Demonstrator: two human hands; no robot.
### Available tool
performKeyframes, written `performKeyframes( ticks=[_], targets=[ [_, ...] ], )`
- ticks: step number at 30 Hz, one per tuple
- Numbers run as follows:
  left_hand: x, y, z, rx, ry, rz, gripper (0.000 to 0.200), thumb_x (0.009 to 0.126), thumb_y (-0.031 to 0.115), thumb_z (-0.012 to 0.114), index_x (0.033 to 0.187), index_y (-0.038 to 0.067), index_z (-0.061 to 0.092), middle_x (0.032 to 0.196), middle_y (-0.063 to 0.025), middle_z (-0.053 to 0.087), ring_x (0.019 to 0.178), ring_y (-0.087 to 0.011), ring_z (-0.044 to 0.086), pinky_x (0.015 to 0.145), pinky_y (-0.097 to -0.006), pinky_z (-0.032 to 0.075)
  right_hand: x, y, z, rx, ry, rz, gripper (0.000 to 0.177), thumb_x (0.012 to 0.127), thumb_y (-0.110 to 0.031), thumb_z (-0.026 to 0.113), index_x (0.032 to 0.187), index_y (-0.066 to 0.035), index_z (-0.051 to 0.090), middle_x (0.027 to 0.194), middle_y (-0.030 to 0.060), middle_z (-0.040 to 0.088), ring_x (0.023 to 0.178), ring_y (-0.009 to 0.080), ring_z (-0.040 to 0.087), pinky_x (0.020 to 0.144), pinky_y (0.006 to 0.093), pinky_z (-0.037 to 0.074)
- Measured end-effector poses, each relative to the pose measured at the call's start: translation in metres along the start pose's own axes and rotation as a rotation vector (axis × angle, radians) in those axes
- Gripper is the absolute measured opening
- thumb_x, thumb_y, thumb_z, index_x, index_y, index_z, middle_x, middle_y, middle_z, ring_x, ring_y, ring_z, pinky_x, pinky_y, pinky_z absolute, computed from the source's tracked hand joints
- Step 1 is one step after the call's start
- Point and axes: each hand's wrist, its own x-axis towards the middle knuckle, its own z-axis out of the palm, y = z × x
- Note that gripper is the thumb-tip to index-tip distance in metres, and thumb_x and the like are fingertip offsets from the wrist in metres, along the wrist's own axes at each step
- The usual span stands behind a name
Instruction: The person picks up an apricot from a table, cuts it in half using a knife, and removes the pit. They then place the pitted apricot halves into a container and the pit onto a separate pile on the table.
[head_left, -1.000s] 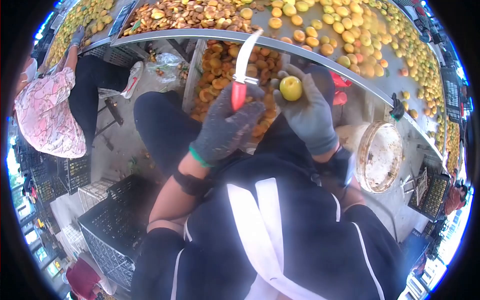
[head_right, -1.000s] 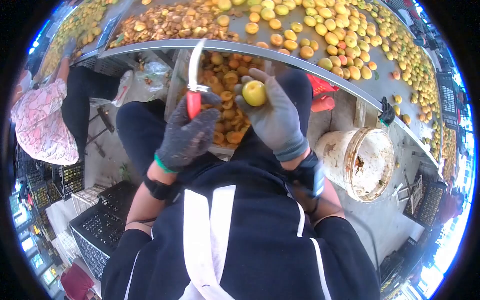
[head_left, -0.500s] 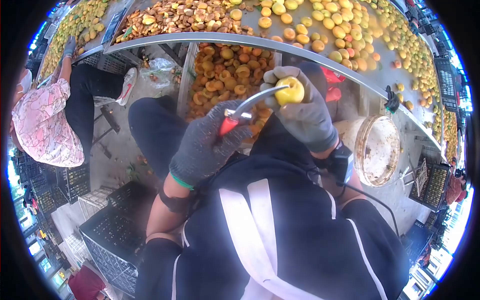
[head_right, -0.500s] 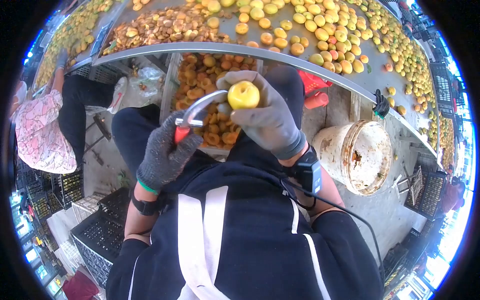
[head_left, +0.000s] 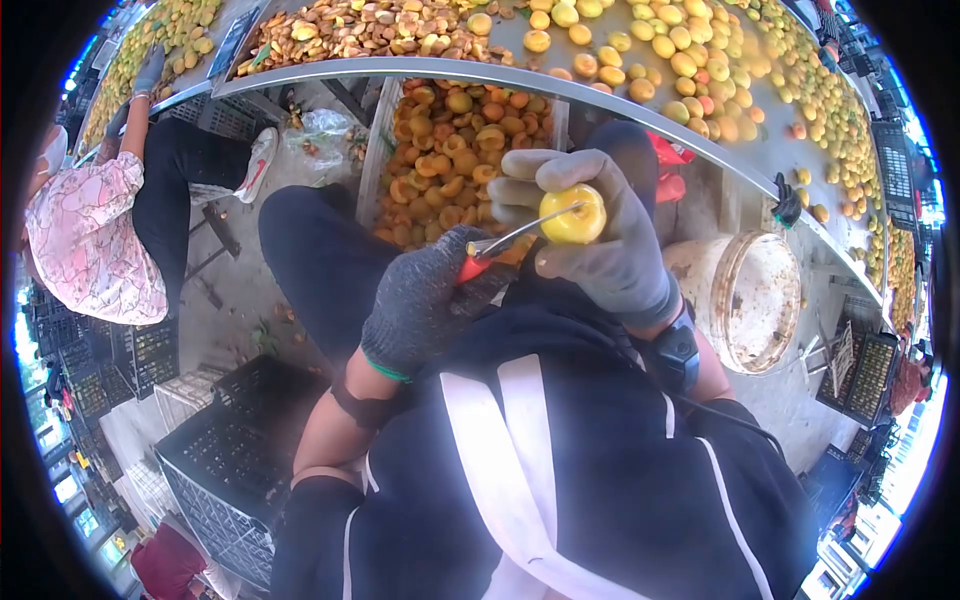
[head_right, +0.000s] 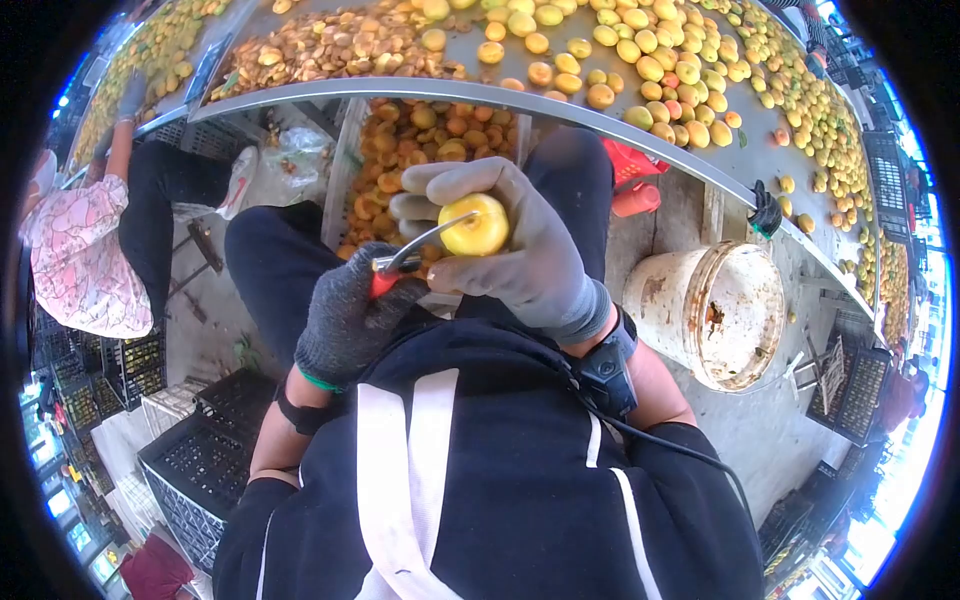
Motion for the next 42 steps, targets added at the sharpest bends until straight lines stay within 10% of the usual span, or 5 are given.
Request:
performKeyframes(
  ticks=[11,23,29,34,42],
  targets=[
    [-0.004,0.005,0.001,0.006,0.015,0.063,0.028,0.078,0.009,0.070,0.105,0.009,0.062,0.081,-0.0154,0.063,0.073,-0.0349,0.065,0.064,-0.0387,0.051,-0.007,0.007,0.009,-0.040,-0.050,-0.068,0.052,0.072,0.007,0.076,0.115,-0.008,0.051,0.112,0.0065,0.057,0.102,0.0201,0.060,0.107,0.0459,0.042],
    [0.005,-0.020,0.019,0.237,0.093,-0.049,0.023,0.081,0.006,0.066,0.103,0.005,0.059,0.081,-0.0216,0.064,0.078,-0.0387,0.065,0.064,-0.0440,0.051,-0.001,0.014,0.020,0.087,0.103,-0.082,0.048,0.083,0.007,0.069,0.124,-0.004,0.048,0.113,0.0082,0.058,0.109,0.0158,0.059,0.095,0.0307,0.048],
    [0.009,-0.034,0.024,0.271,0.064,-0.065,0.028,0.083,0.014,0.067,0.107,0.004,0.058,0.080,-0.0199,0.064,0.075,-0.0393,0.064,0.063,-0.0463,0.050,0.011,-0.008,-0.018,-0.555,-0.067,0.222,0.045,0.089,-0.013,0.064,0.129,0.000,0.048,0.121,0.0130,0.061,0.116,0.0218,0.057,0.103,0.0333,0.043],
    [0.015,-0.014,0.035,0.045,0.165,-0.018,0.025,0.089,0.021,0.063,0.104,0.002,0.056,0.077,-0.0212,0.063,0.074,-0.0408,0.063,0.062,-0.0479,0.049,0.008,0.025,0.012,0.100,0.092,-0.091,0.039,0.097,-0.021,0.059,0.128,0.001,0.049,0.124,0.0164,0.061,0.109,0.0250,0.061,0.102,0.0379,0.043],
    [0.027,-0.012,0.028,0.007,0.187,-0.052,0.019,0.089,0.016,0.064,0.099,0.002,0.056,0.081,-0.0229,0.063,0.079,-0.0417,0.063,0.064,-0.0458,0.049,0.023,0.014,-0.001,-0.282,-0.038,-0.136,0.043,0.100,-0.031,0.052,0.128,0.001,0.048,0.123,0.0189,0.060,0.115,0.0242,0.059,0.097,0.0348,0.044]
  ],
)
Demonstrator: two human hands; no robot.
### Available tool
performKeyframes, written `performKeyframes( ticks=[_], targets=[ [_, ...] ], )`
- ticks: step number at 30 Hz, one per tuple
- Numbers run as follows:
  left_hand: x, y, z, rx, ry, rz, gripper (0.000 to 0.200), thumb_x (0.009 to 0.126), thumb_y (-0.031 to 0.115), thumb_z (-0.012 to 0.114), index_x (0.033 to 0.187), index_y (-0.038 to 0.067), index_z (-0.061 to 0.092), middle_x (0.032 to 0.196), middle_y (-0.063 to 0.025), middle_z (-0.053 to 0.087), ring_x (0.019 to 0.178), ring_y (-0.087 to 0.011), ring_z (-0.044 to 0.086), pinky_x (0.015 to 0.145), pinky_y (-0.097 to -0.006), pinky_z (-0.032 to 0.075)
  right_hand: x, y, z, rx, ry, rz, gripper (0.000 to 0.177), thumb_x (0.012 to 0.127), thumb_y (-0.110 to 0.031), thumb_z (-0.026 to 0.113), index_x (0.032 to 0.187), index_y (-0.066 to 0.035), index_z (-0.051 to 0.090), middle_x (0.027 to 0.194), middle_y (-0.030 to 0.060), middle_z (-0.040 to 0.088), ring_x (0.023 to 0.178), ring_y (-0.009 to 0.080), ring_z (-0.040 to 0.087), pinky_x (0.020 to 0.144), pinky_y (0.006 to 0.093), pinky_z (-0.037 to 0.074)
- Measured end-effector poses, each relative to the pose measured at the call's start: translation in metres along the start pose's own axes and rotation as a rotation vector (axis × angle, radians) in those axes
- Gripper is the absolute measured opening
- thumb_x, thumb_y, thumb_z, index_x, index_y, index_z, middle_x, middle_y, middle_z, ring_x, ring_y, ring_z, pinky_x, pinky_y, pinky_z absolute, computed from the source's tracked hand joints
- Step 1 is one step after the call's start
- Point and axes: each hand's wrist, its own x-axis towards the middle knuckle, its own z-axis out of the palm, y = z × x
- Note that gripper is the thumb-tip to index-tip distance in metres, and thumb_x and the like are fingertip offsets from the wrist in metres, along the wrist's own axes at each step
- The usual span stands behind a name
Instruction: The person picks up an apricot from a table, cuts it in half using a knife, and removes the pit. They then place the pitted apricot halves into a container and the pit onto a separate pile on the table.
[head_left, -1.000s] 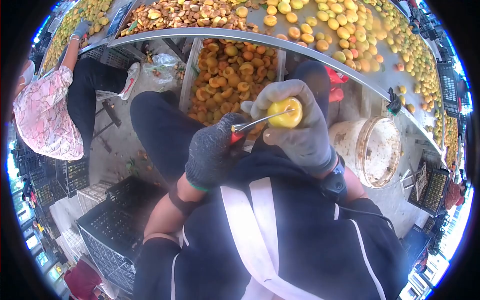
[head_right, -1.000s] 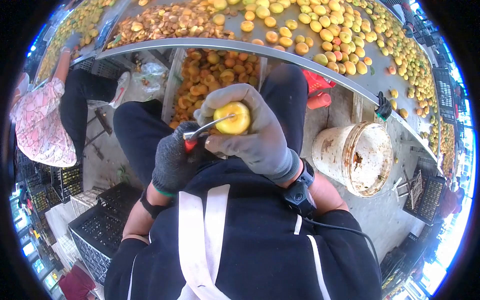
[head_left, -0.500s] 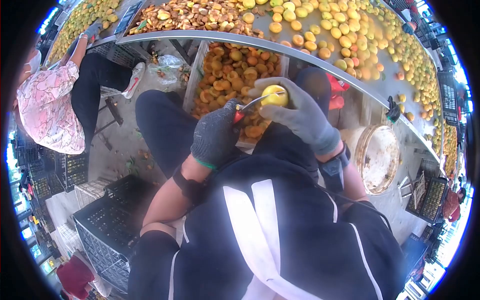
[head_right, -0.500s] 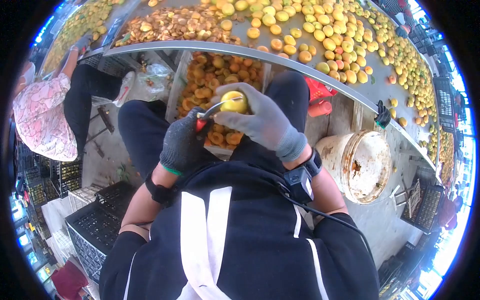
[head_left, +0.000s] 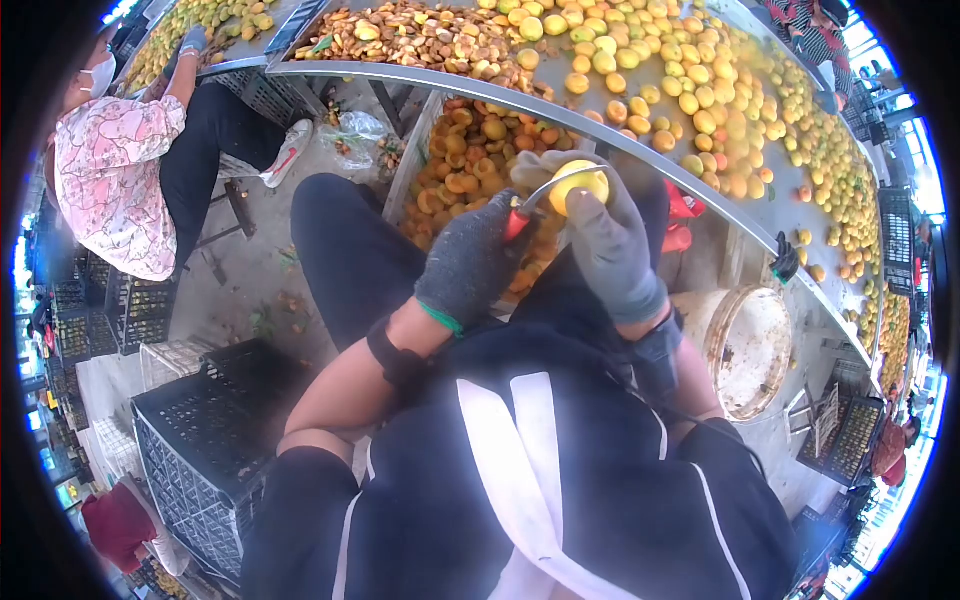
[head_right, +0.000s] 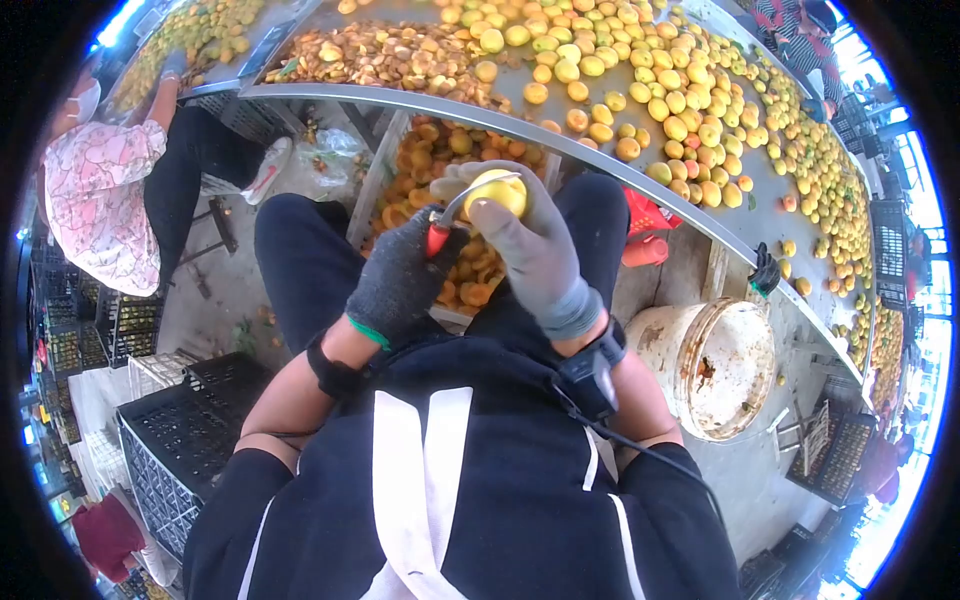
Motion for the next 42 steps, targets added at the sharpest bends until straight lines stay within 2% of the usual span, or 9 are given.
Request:
performKeyframes(
  ticks=[3,11,18,24,26,31,37,39,42],
  targets=[
    [0.003,0.009,0.010,-0.078,0.058,0.007,0.019,0.089,0.016,0.064,0.100,0.003,0.057,0.081,-0.0228,0.064,0.079,-0.0420,0.063,0.064,-0.0464,0.049,0.000,0.010,0.017,0.174,0.107,-0.149,0.041,0.100,-0.027,0.053,0.128,0.001,0.048,0.121,0.0181,0.061,0.114,0.0238,0.059,0.097,0.0341,0.045],
    [0.005,0.004,-0.004,0.099,0.017,0.027,0.018,0.089,0.019,0.061,0.097,0.004,0.055,0.075,-0.0227,0.062,0.075,-0.0430,0.062,0.062,-0.0501,0.048,0.006,-0.001,0.010,0.116,0.068,-0.046,0.044,0.099,-0.030,0.054,0.129,0.001,0.048,0.117,0.0160,0.063,0.109,0.0229,0.061,0.096,0.0334,0.046],
    [0.000,-0.001,-0.002,0.041,0.027,-0.066,0.020,0.089,0.012,0.065,0.104,0.000,0.059,0.089,-0.0226,0.066,0.085,-0.0425,0.064,0.070,-0.0430,0.051,0.010,0.016,0.017,0.179,-0.005,-0.118,0.041,0.101,-0.028,0.049,0.130,0.001,0.047,0.118,0.0193,0.062,0.109,0.0234,0.060,0.091,0.0344,0.047],
    [0.003,-0.008,-0.009,-0.447,0.122,-0.048,0.014,0.092,0.013,0.065,0.102,0.004,0.063,0.071,-0.0038,0.063,0.063,-0.0173,0.063,0.055,-0.0280,0.048,0.009,0.007,0.011,0.310,0.266,0.072,0.038,0.098,-0.015,0.053,0.134,-0.006,0.045,0.117,0.0120,0.062,0.100,0.0192,0.060,0.088,0.0335,0.047],
    [0.007,0.008,-0.033,-0.602,0.253,-0.265,0.014,0.092,0.015,0.067,0.101,0.004,0.064,0.065,0.0033,0.055,0.053,-0.0055,0.052,0.046,-0.0219,0.039,0.007,0.013,-0.007,0.279,0.306,0.091,0.039,0.098,-0.014,0.053,0.135,-0.007,0.045,0.119,0.0108,0.061,0.102,0.0193,0.060,0.088,0.0337,0.047],
    [0.003,0.003,-0.046,-0.512,0.189,-0.337,0.015,0.091,0.015,0.068,0.100,0.003,0.065,0.063,0.0027,0.056,0.048,-0.0061,0.049,0.044,-0.0219,0.037,0.001,-0.013,-0.018,0.473,0.129,0.283,0.041,0.097,-0.010,0.054,0.136,-0.003,0.044,0.115,0.0086,0.059,0.107,0.0205,0.061,0.096,0.0360,0.049],
    [-0.013,-0.008,-0.029,-0.182,0.166,0.078,0.014,0.092,0.014,0.066,0.101,0.002,0.064,0.074,-0.0021,0.064,0.056,-0.0083,0.059,0.053,-0.0224,0.045,-0.013,-0.013,-0.019,-0.032,0.058,0.243,0.056,0.083,-0.007,0.073,0.132,-0.003,0.045,0.116,0.0117,0.059,0.113,0.0225,0.059,0.096,0.0338,0.050],
    [-0.019,-0.004,-0.030,-0.209,-0.006,-0.098,0.016,0.090,0.016,0.066,0.100,0.004,0.064,0.081,-0.0179,0.065,0.075,-0.0336,0.066,0.064,-0.0363,0.051,-0.013,-0.008,-0.015,-0.158,0.062,0.239,0.057,0.079,-0.006,0.077,0.128,-0.003,0.047,0.114,0.0103,0.058,0.113,0.0214,0.059,0.096,0.0335,0.050],
    [-0.026,0.000,-0.031,-0.045,-0.074,-0.036,0.017,0.088,0.011,0.065,0.104,0.005,0.064,0.083,-0.0181,0.066,0.077,-0.0348,0.066,0.067,-0.0375,0.052,-0.014,-0.001,-0.007,-0.226,0.036,0.032,0.059,0.077,-0.006,0.081,0.124,-0.004,0.045,0.110,0.0070,0.060,0.104,0.0132,0.059,0.087,0.0273,0.052]
  ],
)
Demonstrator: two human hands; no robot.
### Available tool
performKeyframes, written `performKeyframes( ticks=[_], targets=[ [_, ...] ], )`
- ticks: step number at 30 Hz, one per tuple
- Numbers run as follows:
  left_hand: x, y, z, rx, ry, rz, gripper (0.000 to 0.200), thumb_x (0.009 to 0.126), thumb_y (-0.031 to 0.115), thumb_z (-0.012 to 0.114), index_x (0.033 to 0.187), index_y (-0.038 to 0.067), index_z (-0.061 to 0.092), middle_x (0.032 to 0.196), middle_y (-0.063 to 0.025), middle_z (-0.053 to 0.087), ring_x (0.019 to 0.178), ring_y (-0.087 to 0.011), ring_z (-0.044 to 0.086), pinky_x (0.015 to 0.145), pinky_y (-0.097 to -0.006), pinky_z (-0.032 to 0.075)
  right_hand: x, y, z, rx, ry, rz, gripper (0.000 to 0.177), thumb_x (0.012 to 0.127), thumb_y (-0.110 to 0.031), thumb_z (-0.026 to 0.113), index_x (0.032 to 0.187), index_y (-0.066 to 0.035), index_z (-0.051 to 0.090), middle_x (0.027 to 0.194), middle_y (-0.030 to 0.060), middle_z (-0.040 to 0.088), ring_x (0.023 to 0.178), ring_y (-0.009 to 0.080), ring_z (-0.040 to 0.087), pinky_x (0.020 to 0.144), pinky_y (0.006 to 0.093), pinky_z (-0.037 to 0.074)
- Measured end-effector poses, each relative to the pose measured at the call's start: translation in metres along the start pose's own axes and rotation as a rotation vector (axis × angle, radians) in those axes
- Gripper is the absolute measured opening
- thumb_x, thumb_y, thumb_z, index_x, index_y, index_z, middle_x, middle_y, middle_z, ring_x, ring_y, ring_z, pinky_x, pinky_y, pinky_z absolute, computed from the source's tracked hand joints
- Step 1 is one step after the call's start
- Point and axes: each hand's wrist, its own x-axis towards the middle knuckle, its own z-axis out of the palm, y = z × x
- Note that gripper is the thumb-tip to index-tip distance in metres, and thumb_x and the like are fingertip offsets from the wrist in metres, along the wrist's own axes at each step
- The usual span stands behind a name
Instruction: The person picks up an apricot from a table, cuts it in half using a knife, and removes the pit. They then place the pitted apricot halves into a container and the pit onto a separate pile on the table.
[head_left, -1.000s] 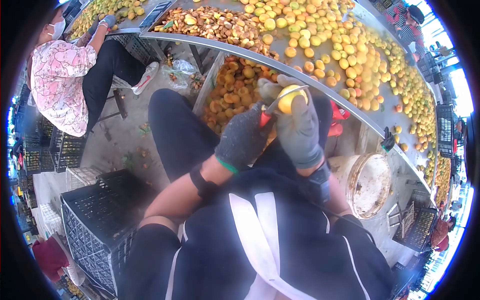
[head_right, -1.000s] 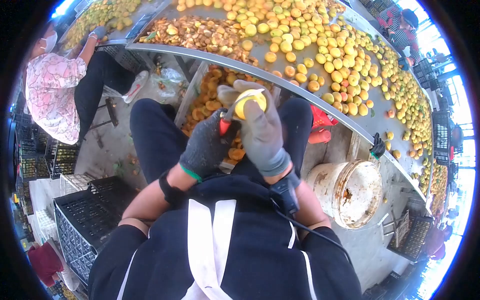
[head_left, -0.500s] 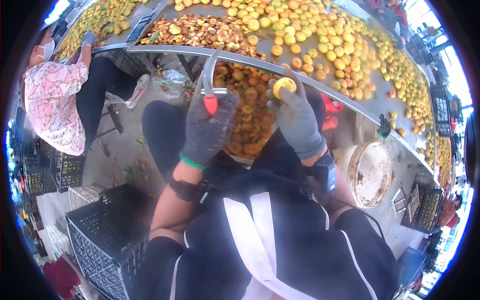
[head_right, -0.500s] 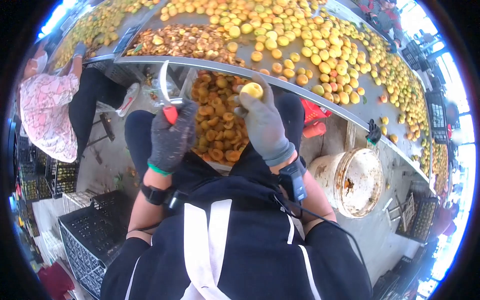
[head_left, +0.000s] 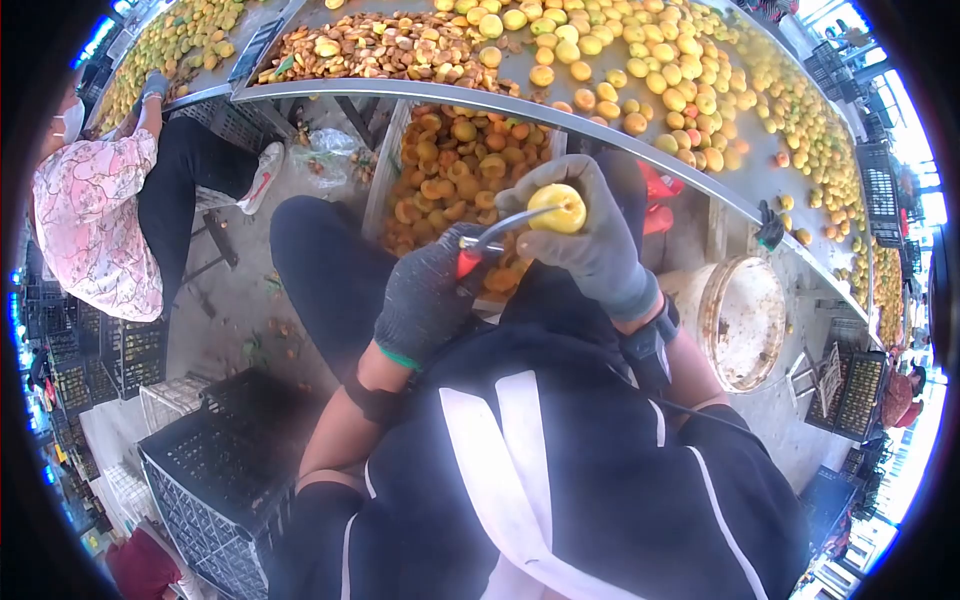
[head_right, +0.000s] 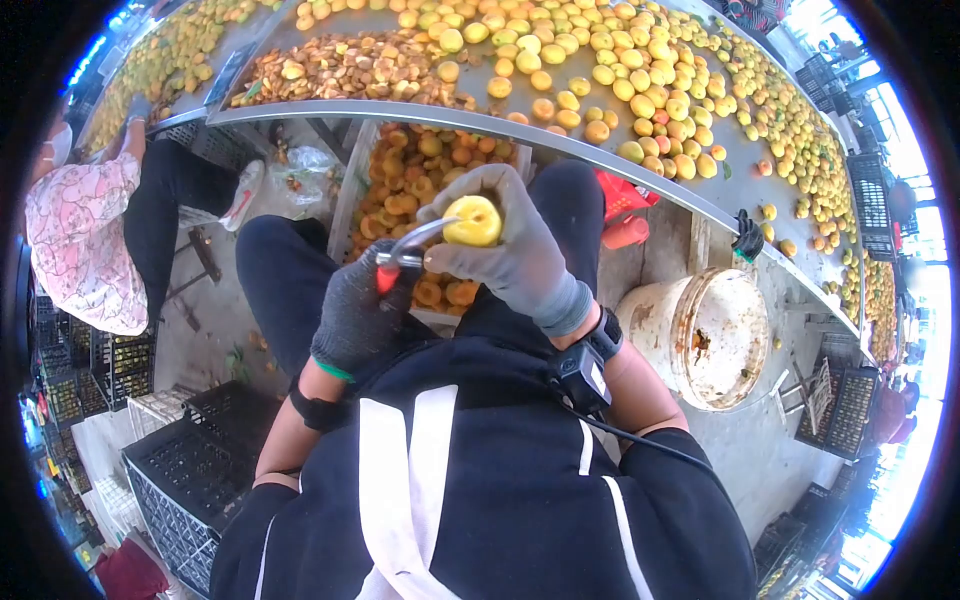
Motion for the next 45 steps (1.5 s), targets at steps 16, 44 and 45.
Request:
performKeyframes(
  ticks=[16,44,45],
  targets=[
    [-0.004,-0.005,0.003,0.492,0.155,0.144,0.036,0.079,0.003,0.067,0.115,0.006,0.066,0.094,-0.0162,0.070,0.083,-0.0317,0.069,0.074,-0.0373,0.055,-0.009,-0.004,0.022,0.296,0.023,0.096,0.043,0.079,0.004,0.075,0.114,-0.003,0.050,0.107,0.0062,0.058,0.112,0.0236,0.061,0.097,0.0344,0.050],
    [0.003,-0.005,0.019,0.461,0.115,0.148,0.043,0.081,0.011,0.064,0.121,0.000,0.054,0.083,-0.0169,0.064,0.076,-0.0336,0.065,0.064,-0.0441,0.050,0.006,-0.012,0.030,0.431,0.026,0.035,0.027,0.096,-0.013,0.056,0.120,-0.002,0.052,0.113,0.0131,0.066,0.123,0.0370,0.054,0.112,0.0479,0.033],
    [0.004,0.001,0.018,0.460,0.078,0.087,0.039,0.084,0.013,0.062,0.119,0.000,0.053,0.080,-0.0184,0.064,0.075,-0.0345,0.065,0.064,-0.0452,0.050,0.007,-0.009,0.031,0.430,0.018,0.033,0.027,0.096,-0.013,0.056,0.120,-0.002,0.052,0.113,0.0131,0.066,0.123,0.0370,0.054,0.112,0.0479,0.033]
  ],
)
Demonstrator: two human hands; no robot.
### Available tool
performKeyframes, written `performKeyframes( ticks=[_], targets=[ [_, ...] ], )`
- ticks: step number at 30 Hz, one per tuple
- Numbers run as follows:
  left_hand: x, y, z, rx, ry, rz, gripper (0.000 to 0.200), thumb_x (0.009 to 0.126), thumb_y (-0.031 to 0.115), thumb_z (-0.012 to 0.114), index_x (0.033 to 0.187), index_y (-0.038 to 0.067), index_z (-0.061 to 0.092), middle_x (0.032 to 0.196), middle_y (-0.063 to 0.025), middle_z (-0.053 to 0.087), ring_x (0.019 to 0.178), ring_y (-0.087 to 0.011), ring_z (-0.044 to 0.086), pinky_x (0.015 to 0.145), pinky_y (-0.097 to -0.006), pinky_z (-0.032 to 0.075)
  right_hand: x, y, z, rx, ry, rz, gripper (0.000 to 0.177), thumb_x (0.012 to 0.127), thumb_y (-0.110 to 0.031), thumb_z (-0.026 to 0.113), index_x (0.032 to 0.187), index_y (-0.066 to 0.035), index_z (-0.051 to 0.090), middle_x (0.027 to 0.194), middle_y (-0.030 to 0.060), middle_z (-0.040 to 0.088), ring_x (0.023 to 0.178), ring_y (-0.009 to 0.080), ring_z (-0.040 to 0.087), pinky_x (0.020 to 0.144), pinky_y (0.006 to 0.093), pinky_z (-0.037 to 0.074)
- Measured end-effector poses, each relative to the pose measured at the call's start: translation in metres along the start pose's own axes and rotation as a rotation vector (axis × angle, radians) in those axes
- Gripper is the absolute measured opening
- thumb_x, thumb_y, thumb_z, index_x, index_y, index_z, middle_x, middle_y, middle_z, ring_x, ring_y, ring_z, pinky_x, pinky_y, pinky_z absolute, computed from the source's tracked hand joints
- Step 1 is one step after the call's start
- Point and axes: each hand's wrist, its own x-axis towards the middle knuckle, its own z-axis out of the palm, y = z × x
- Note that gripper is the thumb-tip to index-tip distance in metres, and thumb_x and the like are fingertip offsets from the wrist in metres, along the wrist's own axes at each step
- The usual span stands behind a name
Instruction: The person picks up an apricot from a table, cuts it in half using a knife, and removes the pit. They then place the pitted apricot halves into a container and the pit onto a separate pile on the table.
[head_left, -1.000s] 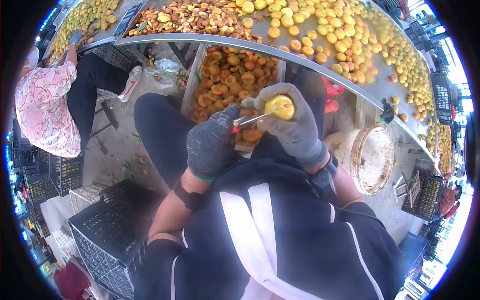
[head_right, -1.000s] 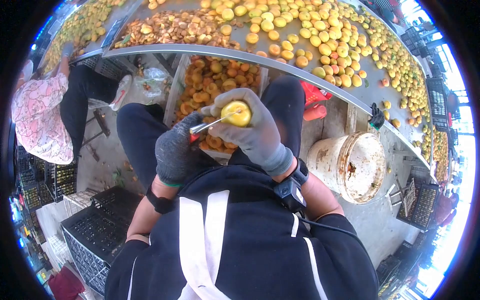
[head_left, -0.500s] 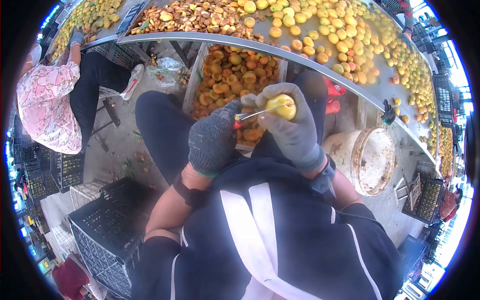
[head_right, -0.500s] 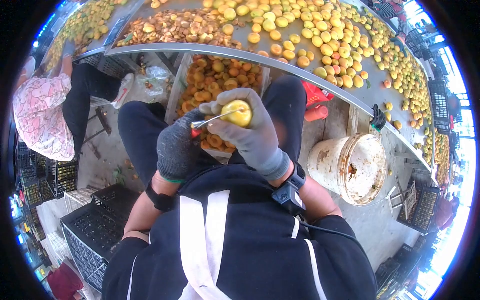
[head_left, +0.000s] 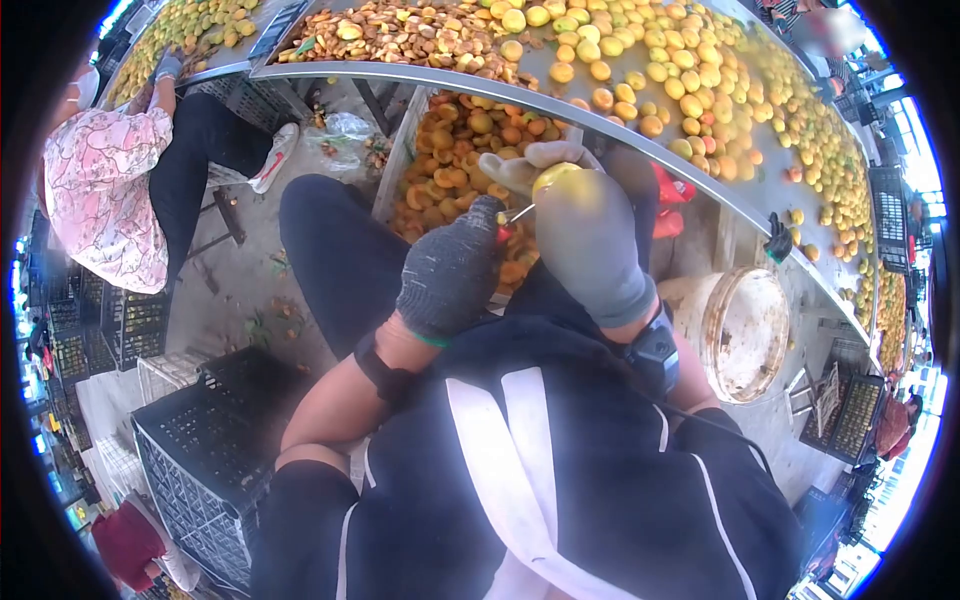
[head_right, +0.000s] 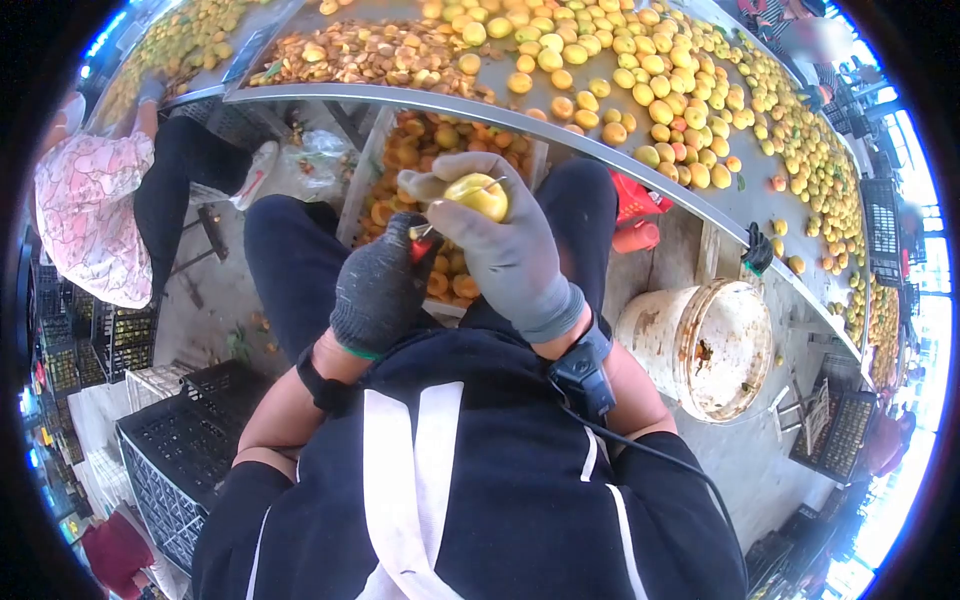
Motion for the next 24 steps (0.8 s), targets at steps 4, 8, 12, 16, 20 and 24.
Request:
performKeyframes(
  ticks=[4,8,12,16,20,24],
  targets=[
    [0.003,0.012,0.008,-0.217,-0.026,-0.097,0.030,0.090,0.017,0.060,0.111,-0.002,0.052,0.077,-0.0229,0.063,0.075,-0.0394,0.065,0.063,-0.0486,0.050,0.003,0.015,-0.001,0.251,0.012,-0.085,0.028,0.101,-0.023,0.050,0.120,-0.003,0.053,0.116,0.0165,0.065,0.121,0.0315,0.056,0.109,0.0427,0.037],
    [0.007,-0.008,0.015,-0.393,-0.021,-0.072,0.030,0.090,0.019,0.061,0.108,-0.002,0.051,0.081,-0.0249,0.064,0.078,-0.0426,0.064,0.065,-0.0503,0.049,0.010,0.016,-0.011,-0.173,0.044,-0.005,0.034,0.103,-0.031,0.044,0.119,-0.002,0.054,0.119,0.0175,0.064,0.116,0.0256,0.059,0.103,0.0356,0.041],
    [0.006,0.003,0.003,-0.493,-0.074,-0.079,0.027,0.089,0.015,0.063,0.109,0.000,0.053,0.085,-0.0244,0.064,0.083,-0.0432,0.063,0.068,-0.0469,0.050,0.009,0.016,-0.004,-0.087,0.042,-0.026,0.036,0.103,-0.033,0.045,0.120,-0.002,0.053,0.120,0.0166,0.063,0.115,0.0228,0.058,0.101,0.0327,0.041],
    [0.005,-0.011,0.003,-0.471,-0.069,-0.069,0.030,0.086,0.008,0.065,0.114,0.001,0.056,0.089,-0.0238,0.065,0.087,-0.0423,0.064,0.070,-0.0442,0.052,0.011,0.015,-0.008,-0.047,-0.051,0.035,0.042,0.103,-0.036,0.047,0.125,-0.001,0.052,0.120,0.0162,0.063,0.113,0.0195,0.059,0.099,0.0318,0.042],
    [0.012,-0.025,-0.001,-0.088,-0.016,-0.027,0.034,0.084,0.008,0.065,0.117,0.002,0.056,0.088,-0.0229,0.065,0.084,-0.0410,0.064,0.070,-0.0457,0.052,0.009,0.026,-0.006,-0.197,0.134,0.026,0.044,0.102,-0.035,0.049,0.128,0.000,0.051,0.118,0.0159,0.064,0.112,0.0199,0.059,0.100,0.0325,0.042],
    [0.007,-0.028,0.015,-0.014,0.050,-0.062,0.036,0.084,0.011,0.063,0.119,0.003,0.055,0.085,-0.0213,0.065,0.080,-0.0391,0.065,0.068,-0.0476,0.051,0.007,0.039,-0.004,0.146,0.160,0.058,0.042,0.102,-0.033,0.050,0.126,0.001,0.053,0.117,0.0159,0.065,0.110,0.0206,0.060,0.101,0.0332,0.042]
  ],
)
